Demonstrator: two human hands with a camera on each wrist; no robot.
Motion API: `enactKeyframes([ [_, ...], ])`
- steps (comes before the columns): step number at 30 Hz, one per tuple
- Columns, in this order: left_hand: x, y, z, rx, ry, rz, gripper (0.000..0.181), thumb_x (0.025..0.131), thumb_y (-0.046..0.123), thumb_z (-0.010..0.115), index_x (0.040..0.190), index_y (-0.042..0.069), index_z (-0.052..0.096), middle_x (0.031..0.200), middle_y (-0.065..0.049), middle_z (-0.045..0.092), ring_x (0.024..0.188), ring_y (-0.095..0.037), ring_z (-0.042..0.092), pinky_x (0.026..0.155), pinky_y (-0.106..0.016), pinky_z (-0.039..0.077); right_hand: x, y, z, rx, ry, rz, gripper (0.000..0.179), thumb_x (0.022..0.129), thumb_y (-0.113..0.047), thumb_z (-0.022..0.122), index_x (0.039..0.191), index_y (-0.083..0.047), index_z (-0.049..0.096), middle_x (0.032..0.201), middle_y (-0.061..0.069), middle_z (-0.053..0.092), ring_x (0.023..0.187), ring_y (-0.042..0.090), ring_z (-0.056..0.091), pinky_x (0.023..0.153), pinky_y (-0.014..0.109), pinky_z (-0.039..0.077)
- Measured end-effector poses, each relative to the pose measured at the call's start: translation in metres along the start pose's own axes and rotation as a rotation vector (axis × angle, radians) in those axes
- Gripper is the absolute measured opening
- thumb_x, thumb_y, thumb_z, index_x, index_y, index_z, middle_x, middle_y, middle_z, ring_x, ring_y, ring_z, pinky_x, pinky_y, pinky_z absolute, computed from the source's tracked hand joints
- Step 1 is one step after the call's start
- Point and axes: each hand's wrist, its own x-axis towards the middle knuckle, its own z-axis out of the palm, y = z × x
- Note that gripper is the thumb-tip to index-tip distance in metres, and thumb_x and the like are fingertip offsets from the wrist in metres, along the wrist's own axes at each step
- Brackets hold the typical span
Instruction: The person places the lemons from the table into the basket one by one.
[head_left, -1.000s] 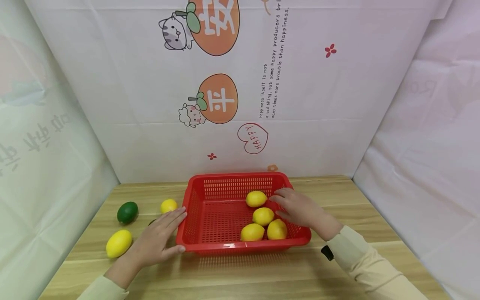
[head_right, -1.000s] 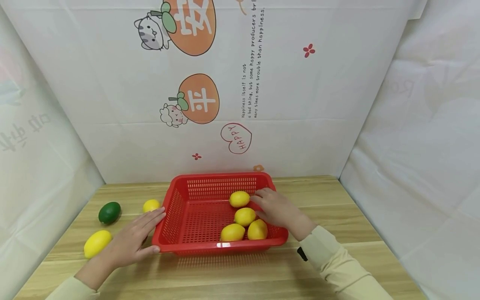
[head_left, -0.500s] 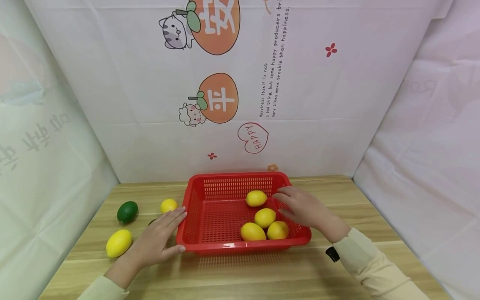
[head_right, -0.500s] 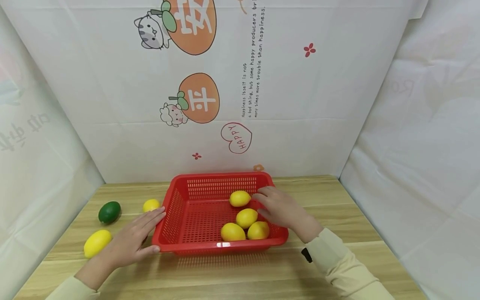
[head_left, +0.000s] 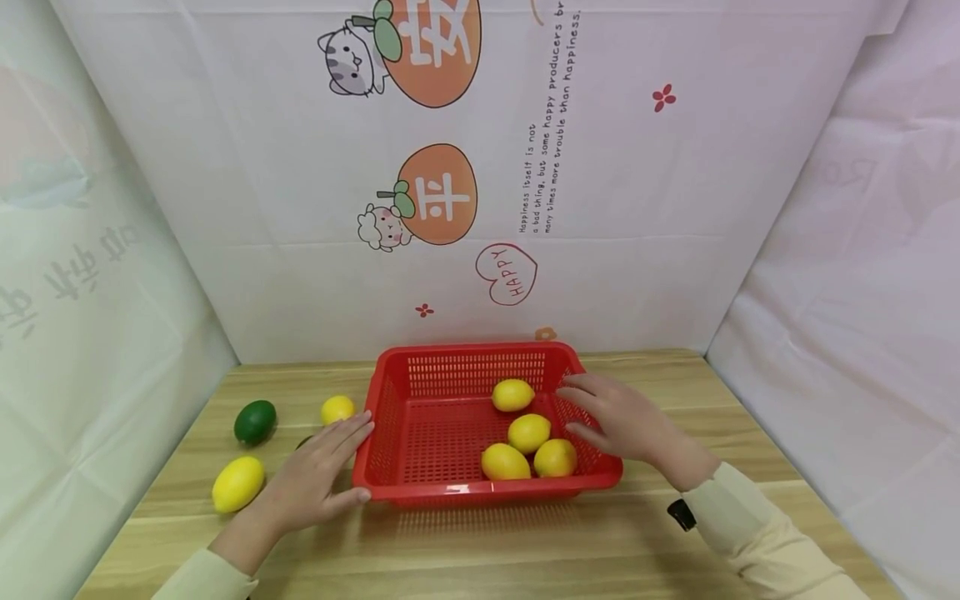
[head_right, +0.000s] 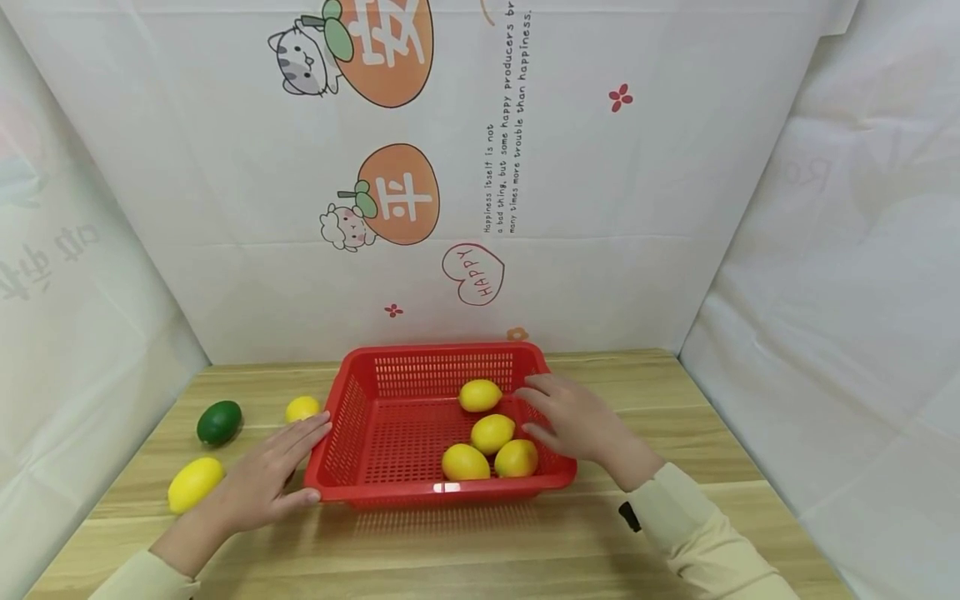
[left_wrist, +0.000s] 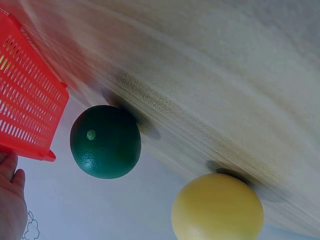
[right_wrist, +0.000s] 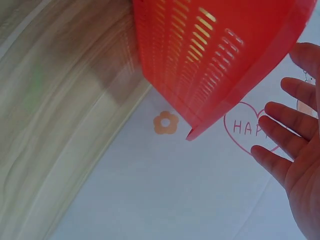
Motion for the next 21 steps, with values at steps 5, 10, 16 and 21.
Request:
enactKeyframes([
  [5,0.0,-0.001,0.0,0.002,-0.006,-0.002,0.084,0.083,0.051,0.069,0.146,0.001,0.042,0.153,-0.012,0.036,0.137,-0.03,0.037,0.107,-0.048,0.036,-0.007,-0.002,-0.003,0.002,-0.028,0.033,0.058,0.078,-0.034,0.081,0.126,-0.005,0.062,0.128,0.018,0.059,0.116,0.034,0.057,0.088,0.05,0.053],
  [10,0.001,0.0,0.0,-0.001,-0.011,-0.005,0.084,0.084,0.052,0.068,0.145,0.001,0.042,0.153,-0.011,0.036,0.138,-0.03,0.037,0.106,-0.05,0.037,-0.014,-0.004,-0.005,-0.006,-0.02,0.028,0.062,0.079,-0.037,0.08,0.127,-0.004,0.061,0.131,0.019,0.057,0.118,0.035,0.056,0.091,0.05,0.051],
  [16,0.002,0.0,-0.001,0.004,-0.006,0.005,0.084,0.083,0.052,0.069,0.144,0.0,0.043,0.152,-0.013,0.037,0.136,-0.031,0.038,0.106,-0.05,0.038,-0.025,-0.006,-0.005,-0.013,-0.039,0.024,0.069,0.082,-0.047,0.074,0.132,-0.002,0.057,0.137,0.018,0.053,0.122,0.036,0.052,0.095,0.051,0.048],
  [21,0.002,0.0,-0.002,0.003,-0.004,0.009,0.084,0.082,0.05,0.071,0.144,0.0,0.044,0.151,-0.014,0.038,0.135,-0.032,0.04,0.105,-0.05,0.038,-0.035,-0.006,-0.004,-0.017,-0.024,-0.002,0.072,0.087,-0.054,0.064,0.134,0.0,0.055,0.139,0.019,0.051,0.124,0.038,0.05,0.096,0.052,0.047],
])
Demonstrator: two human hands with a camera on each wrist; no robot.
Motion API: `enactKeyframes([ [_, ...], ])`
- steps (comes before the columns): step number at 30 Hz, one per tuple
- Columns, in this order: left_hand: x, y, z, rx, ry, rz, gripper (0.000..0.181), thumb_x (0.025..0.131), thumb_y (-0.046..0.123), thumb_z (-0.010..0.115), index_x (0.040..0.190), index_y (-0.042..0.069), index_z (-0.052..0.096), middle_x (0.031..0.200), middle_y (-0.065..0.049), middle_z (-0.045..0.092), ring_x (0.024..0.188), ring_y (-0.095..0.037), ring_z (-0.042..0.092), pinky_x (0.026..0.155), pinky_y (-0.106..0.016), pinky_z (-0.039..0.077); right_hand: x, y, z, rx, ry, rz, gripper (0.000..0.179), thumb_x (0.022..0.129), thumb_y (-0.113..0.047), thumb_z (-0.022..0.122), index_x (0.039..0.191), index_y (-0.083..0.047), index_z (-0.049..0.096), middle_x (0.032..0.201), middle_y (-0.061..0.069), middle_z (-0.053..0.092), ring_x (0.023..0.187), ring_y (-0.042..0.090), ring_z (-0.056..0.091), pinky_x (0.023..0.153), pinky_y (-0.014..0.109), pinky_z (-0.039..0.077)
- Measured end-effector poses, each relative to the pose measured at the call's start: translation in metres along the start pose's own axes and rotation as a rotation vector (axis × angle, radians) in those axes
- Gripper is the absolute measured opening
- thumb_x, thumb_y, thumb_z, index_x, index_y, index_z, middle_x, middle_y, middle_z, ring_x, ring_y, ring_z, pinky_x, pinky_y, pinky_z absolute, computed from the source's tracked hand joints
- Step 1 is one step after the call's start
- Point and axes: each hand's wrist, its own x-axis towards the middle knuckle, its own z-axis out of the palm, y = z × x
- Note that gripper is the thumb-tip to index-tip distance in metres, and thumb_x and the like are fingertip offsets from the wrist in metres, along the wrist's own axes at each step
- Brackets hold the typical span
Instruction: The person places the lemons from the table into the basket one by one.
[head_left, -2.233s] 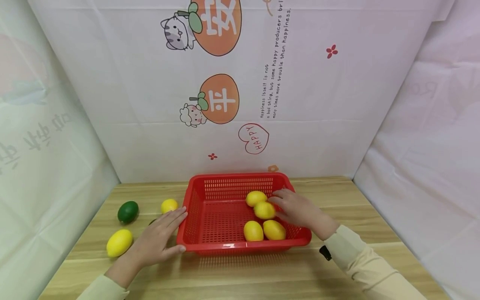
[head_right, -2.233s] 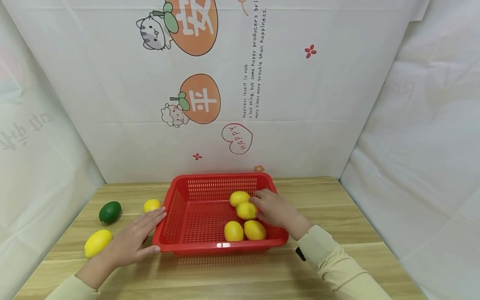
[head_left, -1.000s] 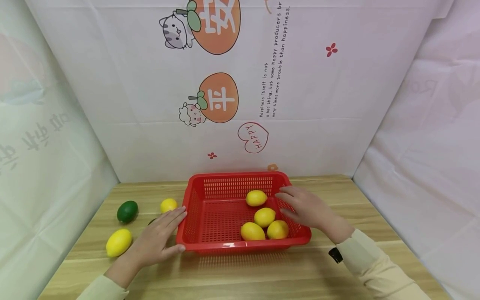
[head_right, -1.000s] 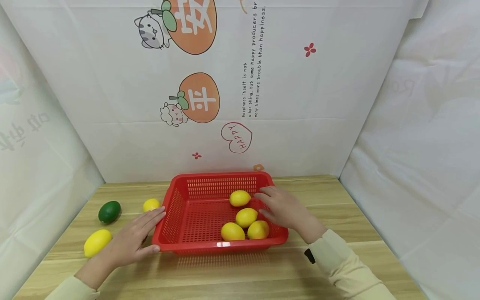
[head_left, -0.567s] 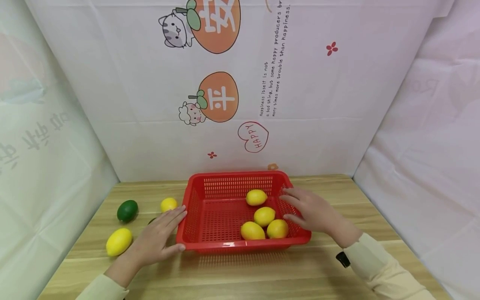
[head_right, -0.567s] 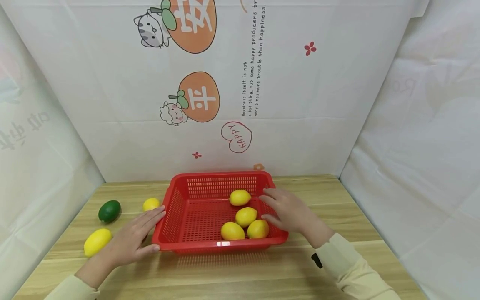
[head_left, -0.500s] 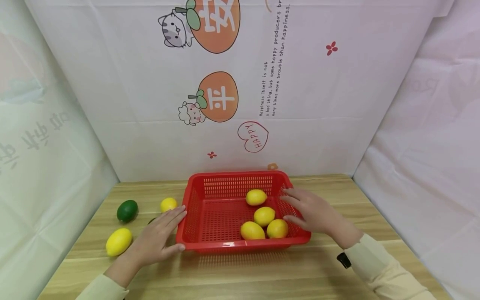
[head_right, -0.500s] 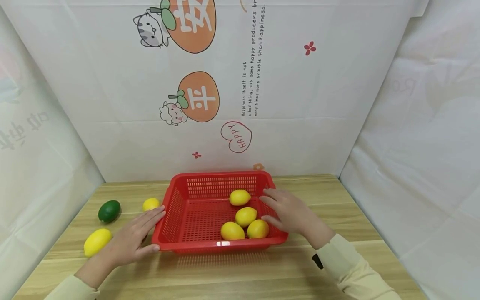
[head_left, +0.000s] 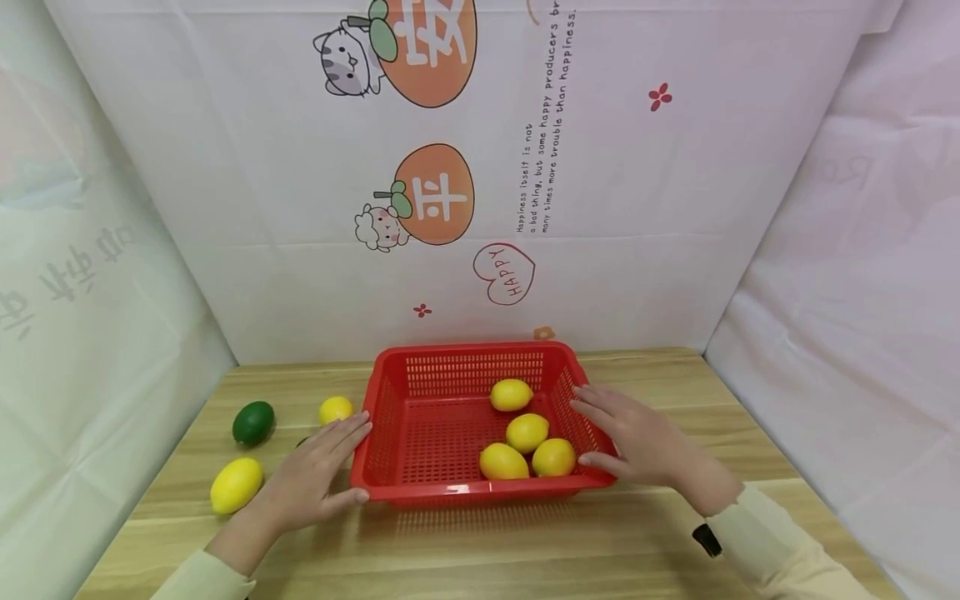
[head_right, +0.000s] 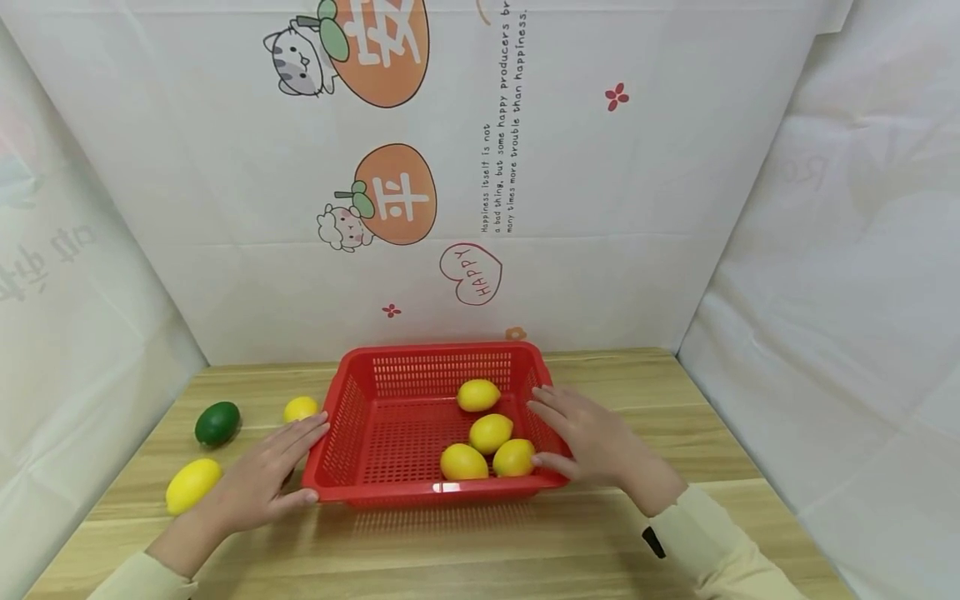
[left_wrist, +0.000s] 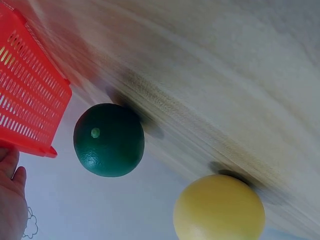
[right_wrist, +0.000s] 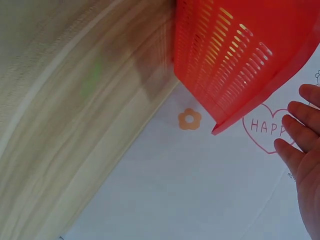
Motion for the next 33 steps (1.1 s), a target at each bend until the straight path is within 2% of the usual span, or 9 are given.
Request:
enactKeyframes([
  [6,0.0,0.001,-0.003,-0.008,0.001,0.008,0.084,0.083,0.05,0.07,0.143,-0.001,0.044,0.151,-0.015,0.039,0.135,-0.033,0.04,0.105,-0.05,0.038,-0.008,0.002,0.003,-0.008,0.024,-0.03,0.074,0.087,-0.055,0.063,0.136,0.0,0.054,0.139,0.019,0.051,0.125,0.041,0.049,0.098,0.054,0.045],
  [13,0.002,0.002,-0.004,-0.003,-0.006,0.012,0.084,0.086,0.055,0.065,0.144,-0.002,0.043,0.151,-0.015,0.038,0.135,-0.033,0.04,0.106,-0.05,0.037,-0.019,0.002,0.007,-0.028,0.007,-0.028,0.077,0.081,-0.049,0.073,0.137,-0.001,0.052,0.141,0.019,0.049,0.125,0.041,0.049,0.097,0.053,0.045],
  [19,0.002,0.002,-0.004,0.002,-0.025,-0.004,0.085,0.087,0.057,0.063,0.145,0.0,0.042,0.152,-0.014,0.037,0.136,-0.032,0.039,0.106,-0.05,0.037,-0.027,0.002,0.014,-0.05,-0.01,-0.015,0.079,0.083,-0.057,0.067,0.138,-0.003,0.052,0.143,0.016,0.049,0.126,0.04,0.049,0.095,0.052,0.047],
  [24,0.002,0.003,-0.004,-0.003,-0.028,-0.007,0.085,0.087,0.057,0.063,0.145,0.0,0.041,0.152,-0.014,0.036,0.136,-0.031,0.038,0.107,-0.05,0.037,-0.033,0.003,0.019,-0.044,0.034,-0.053,0.078,0.086,-0.059,0.062,0.137,-0.001,0.053,0.142,0.016,0.049,0.125,0.038,0.05,0.095,0.051,0.047],
  [27,0.001,0.002,-0.004,-0.003,-0.023,-0.003,0.085,0.087,0.057,0.062,0.146,-0.001,0.04,0.152,-0.014,0.036,0.136,-0.032,0.038,0.107,-0.05,0.036,-0.036,0.005,0.023,-0.032,0.072,-0.076,0.076,0.088,-0.059,0.06,0.136,0.0,0.053,0.142,0.015,0.049,0.124,0.037,0.051,0.103,0.043,0.041],
  [30,0.001,0.001,-0.004,-0.001,-0.022,-0.001,0.085,0.087,0.057,0.061,0.146,-0.001,0.04,0.152,-0.014,0.036,0.136,-0.032,0.038,0.107,-0.05,0.036,-0.038,0.007,0.026,-0.014,0.101,-0.095,0.075,0.09,-0.058,0.057,0.136,0.001,0.053,0.142,0.016,0.049,0.124,0.037,0.051,0.113,0.03,0.025],
  [33,0.001,0.0,-0.003,0.009,-0.031,-0.008,0.085,0.087,0.058,0.061,0.146,0.0,0.04,0.153,-0.013,0.036,0.137,-0.031,0.037,0.107,-0.049,0.037,-0.04,0.008,0.029,-0.001,0.114,-0.103,0.073,0.092,-0.056,0.055,0.137,0.001,0.052,0.143,0.017,0.048,0.124,0.037,0.051,0.116,0.023,0.012],
])
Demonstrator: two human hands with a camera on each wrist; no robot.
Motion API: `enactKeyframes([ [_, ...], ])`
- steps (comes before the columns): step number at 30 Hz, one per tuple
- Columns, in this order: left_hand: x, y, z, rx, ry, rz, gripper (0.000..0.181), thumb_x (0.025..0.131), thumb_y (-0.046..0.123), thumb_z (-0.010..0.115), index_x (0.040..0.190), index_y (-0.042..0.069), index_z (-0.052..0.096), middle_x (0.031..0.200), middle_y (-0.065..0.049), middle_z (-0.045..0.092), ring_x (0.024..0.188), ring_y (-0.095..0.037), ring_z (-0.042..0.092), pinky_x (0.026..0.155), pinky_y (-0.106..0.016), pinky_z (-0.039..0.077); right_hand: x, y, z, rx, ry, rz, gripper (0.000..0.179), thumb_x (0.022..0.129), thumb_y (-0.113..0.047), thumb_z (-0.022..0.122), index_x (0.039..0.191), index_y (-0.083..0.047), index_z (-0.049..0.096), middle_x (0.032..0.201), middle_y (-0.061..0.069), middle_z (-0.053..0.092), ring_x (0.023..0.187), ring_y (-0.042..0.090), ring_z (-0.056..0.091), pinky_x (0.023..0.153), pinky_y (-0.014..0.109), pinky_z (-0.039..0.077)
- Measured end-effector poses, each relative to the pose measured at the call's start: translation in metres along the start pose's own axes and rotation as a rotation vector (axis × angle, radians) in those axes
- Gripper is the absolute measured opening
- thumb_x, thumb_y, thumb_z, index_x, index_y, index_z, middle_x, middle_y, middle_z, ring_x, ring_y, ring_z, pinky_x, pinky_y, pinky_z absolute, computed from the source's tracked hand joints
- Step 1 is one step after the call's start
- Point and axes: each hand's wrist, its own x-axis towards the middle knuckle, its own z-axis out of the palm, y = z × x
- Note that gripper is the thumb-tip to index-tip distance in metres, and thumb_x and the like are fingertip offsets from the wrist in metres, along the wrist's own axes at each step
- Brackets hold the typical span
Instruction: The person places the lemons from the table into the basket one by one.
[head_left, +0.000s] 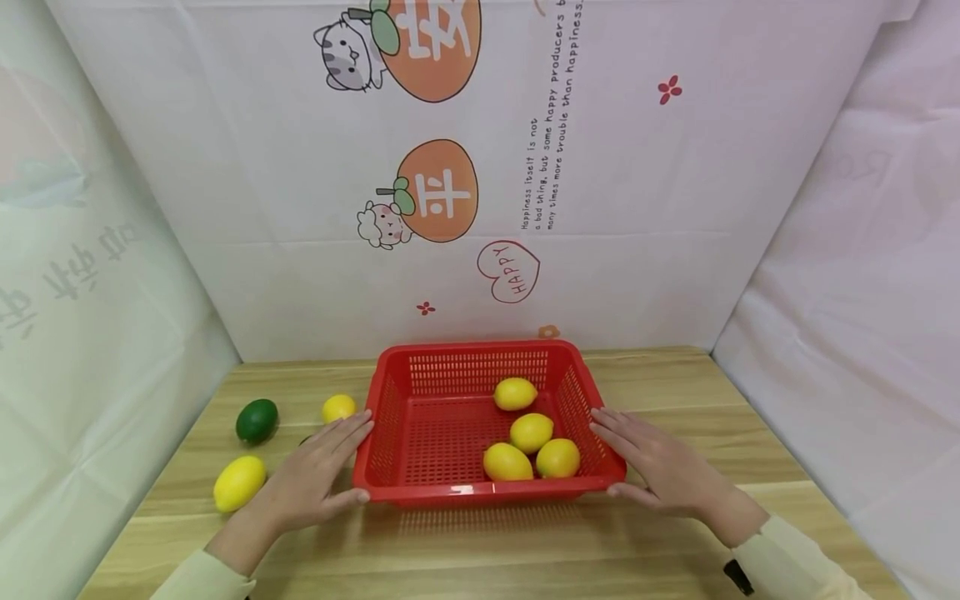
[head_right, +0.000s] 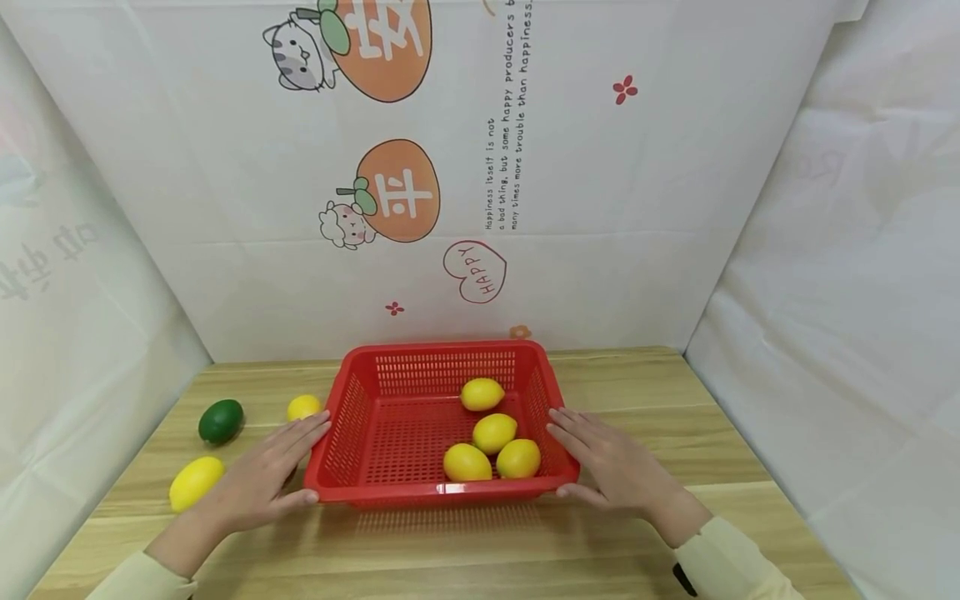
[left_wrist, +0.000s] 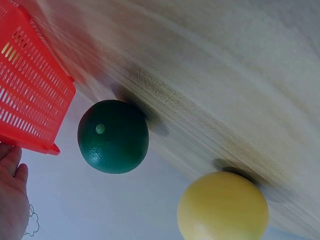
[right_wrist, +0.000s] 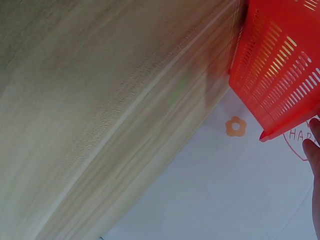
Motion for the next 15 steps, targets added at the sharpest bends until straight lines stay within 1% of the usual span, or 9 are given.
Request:
enactKeyframes([
  [8,0.0004,0.0003,-0.0007,0.009,-0.016,-0.007,0.086,0.086,0.059,0.062,0.147,0.001,0.039,0.154,-0.012,0.035,0.138,-0.029,0.036,0.107,-0.049,0.037,-0.0038,-0.0007,0.0025,0.001,-0.002,0.025,0.071,0.091,-0.053,0.059,0.135,0.003,0.053,0.141,0.017,0.05,0.124,0.036,0.051,0.115,0.021,0.01],
  [10,0.0004,0.0005,-0.0008,0.011,-0.018,-0.008,0.087,0.087,0.059,0.061,0.147,0.001,0.039,0.154,-0.012,0.035,0.138,-0.029,0.036,0.107,-0.048,0.036,-0.0041,-0.0008,0.0028,-0.007,-0.008,0.035,0.071,0.091,-0.053,0.059,0.134,0.003,0.054,0.141,0.016,0.05,0.124,0.035,0.051,0.114,0.026,0.022],
  [11,0.0003,0.0004,-0.0008,0.012,-0.015,-0.005,0.087,0.087,0.059,0.061,0.147,0.001,0.039,0.153,-0.012,0.035,0.138,-0.029,0.036,0.107,-0.048,0.036,-0.0043,-0.0008,0.0029,-0.007,-0.01,0.039,0.071,0.09,-0.052,0.06,0.134,0.003,0.054,0.141,0.016,0.05,0.124,0.034,0.051,0.112,0.028,0.026],
  [13,0.0003,0.0002,-0.0007,0.013,-0.009,0.001,0.087,0.087,0.059,0.061,0.146,0.0,0.039,0.153,-0.013,0.035,0.137,-0.03,0.037,0.107,-0.048,0.036,-0.0043,-0.001,0.003,-0.011,-0.019,0.047,0.07,0.09,-0.052,0.061,0.134,0.002,0.054,0.142,0.015,0.05,0.125,0.033,0.051,0.106,0.037,0.037],
  [15,0.0002,0.0,-0.0008,0.014,0.0,0.008,0.086,0.087,0.059,0.06,0.146,-0.001,0.04,0.153,-0.014,0.036,0.136,-0.032,0.038,0.107,-0.049,0.036,-0.0042,-0.0012,0.0033,-0.017,-0.029,0.055,0.071,0.089,-0.052,0.062,0.134,0.001,0.054,0.142,0.015,0.049,0.125,0.032,0.051,0.097,0.047,0.044],
])
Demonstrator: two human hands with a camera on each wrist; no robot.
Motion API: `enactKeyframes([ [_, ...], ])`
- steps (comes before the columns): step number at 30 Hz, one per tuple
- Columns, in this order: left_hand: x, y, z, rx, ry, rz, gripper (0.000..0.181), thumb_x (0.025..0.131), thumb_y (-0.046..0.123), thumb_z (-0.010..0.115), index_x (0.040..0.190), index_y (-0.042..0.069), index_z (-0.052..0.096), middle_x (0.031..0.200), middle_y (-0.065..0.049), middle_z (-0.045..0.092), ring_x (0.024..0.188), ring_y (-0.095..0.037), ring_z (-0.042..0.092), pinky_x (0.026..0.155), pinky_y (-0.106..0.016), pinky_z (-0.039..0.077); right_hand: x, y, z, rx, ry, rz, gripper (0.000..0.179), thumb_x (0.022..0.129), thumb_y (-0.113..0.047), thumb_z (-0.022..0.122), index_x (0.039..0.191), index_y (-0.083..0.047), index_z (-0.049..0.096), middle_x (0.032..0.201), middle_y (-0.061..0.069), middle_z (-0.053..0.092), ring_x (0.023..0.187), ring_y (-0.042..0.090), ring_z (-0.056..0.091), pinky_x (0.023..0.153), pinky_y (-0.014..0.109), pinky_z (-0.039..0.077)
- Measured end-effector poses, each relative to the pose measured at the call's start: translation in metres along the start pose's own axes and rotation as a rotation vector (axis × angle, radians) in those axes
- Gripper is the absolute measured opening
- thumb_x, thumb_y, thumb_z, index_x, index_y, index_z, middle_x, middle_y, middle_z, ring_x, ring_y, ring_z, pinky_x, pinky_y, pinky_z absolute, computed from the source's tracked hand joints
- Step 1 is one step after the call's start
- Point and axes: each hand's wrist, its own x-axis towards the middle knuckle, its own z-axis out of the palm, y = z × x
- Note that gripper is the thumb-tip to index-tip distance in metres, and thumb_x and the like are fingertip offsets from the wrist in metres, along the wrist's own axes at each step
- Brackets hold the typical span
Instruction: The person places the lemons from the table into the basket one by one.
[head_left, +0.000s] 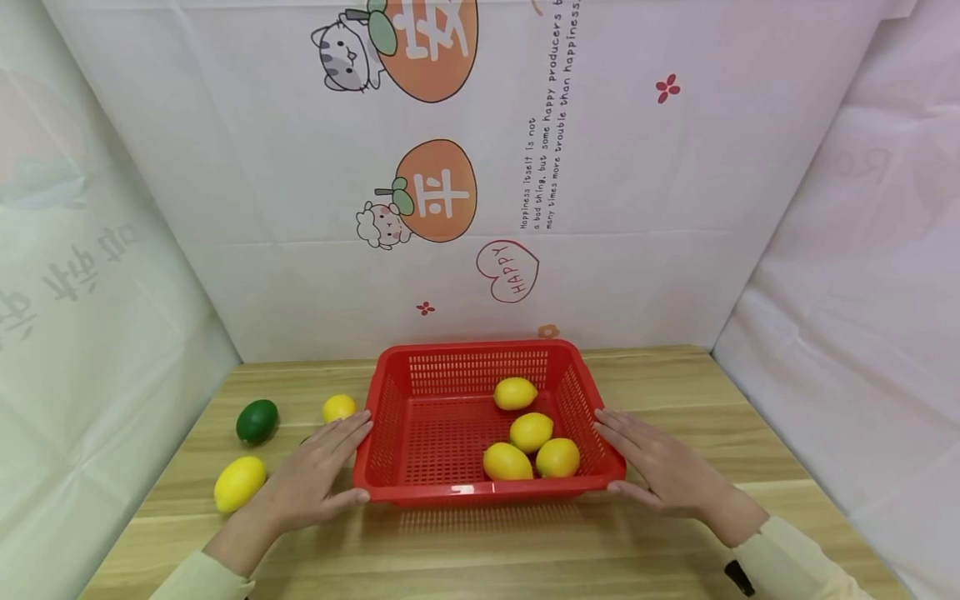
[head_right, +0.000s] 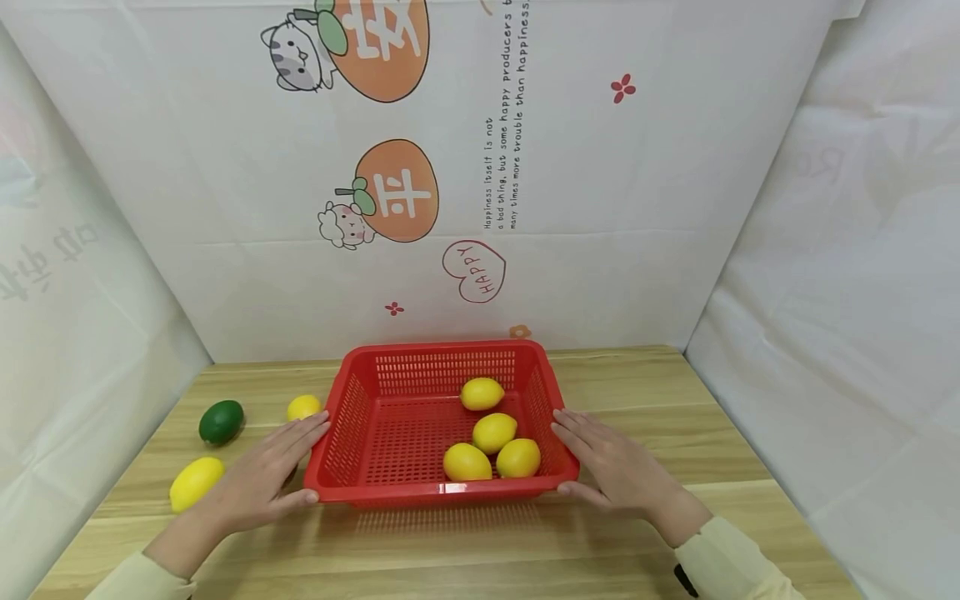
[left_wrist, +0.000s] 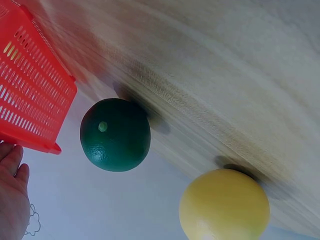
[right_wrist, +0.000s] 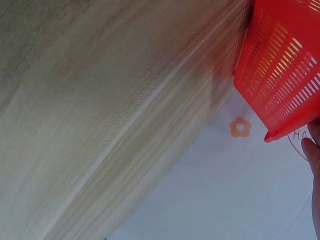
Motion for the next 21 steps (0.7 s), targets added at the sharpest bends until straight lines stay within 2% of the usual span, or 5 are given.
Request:
enactKeyframes([
  [5,-0.002,0.0,-0.001,0.012,0.0,-0.007,0.087,0.087,0.059,0.061,0.146,0.0,0.04,0.153,-0.013,0.035,0.136,-0.033,0.038,0.107,-0.049,0.035,0.0,0.0,0.0,-0.007,-0.014,0.003,0.071,0.089,-0.052,0.063,0.135,0.001,0.054,0.143,0.015,0.049,0.126,0.033,0.05,0.099,0.046,0.043],
  [10,-0.003,0.002,-0.003,0.011,-0.011,-0.028,0.087,0.086,0.059,0.061,0.147,0.001,0.04,0.153,-0.012,0.036,0.137,-0.031,0.037,0.107,-0.048,0.036,0.0,-0.001,0.0,0.007,-0.017,0.011,0.072,0.088,-0.05,0.064,0.137,0.002,0.052,0.144,0.017,0.048,0.127,0.034,0.049,0.113,0.023,0.017],
  [12,-0.004,0.002,-0.004,0.012,-0.006,-0.027,0.086,0.086,0.06,0.061,0.147,0.002,0.04,0.153,-0.012,0.036,0.137,-0.03,0.037,0.107,-0.046,0.036,0.0,-0.002,0.0,0.012,-0.021,0.019,0.072,0.088,-0.05,0.064,0.137,0.001,0.051,0.144,0.017,0.047,0.127,0.035,0.049,0.114,0.02,0.01],
  [18,-0.005,0.0,-0.008,0.014,0.051,0.018,0.084,0.087,0.059,0.06,0.144,0.0,0.043,0.15,-0.014,0.04,0.135,-0.031,0.039,0.113,-0.038,0.028,-0.001,-0.003,-0.001,-0.008,-0.047,0.043,0.073,0.087,-0.05,0.066,0.138,0.0,0.051,0.146,0.015,0.046,0.129,0.033,0.047,0.103,0.042,0.038],
  [21,-0.007,-0.001,-0.011,0.017,0.084,0.034,0.082,0.089,0.059,0.058,0.142,-0.002,0.045,0.148,-0.014,0.042,0.133,-0.032,0.042,0.115,-0.036,0.025,-0.001,-0.003,-0.002,-0.007,-0.056,0.045,0.074,0.086,-0.05,0.066,0.139,0.0,0.051,0.146,0.015,0.045,0.129,0.032,0.047,0.097,0.05,0.044],
])
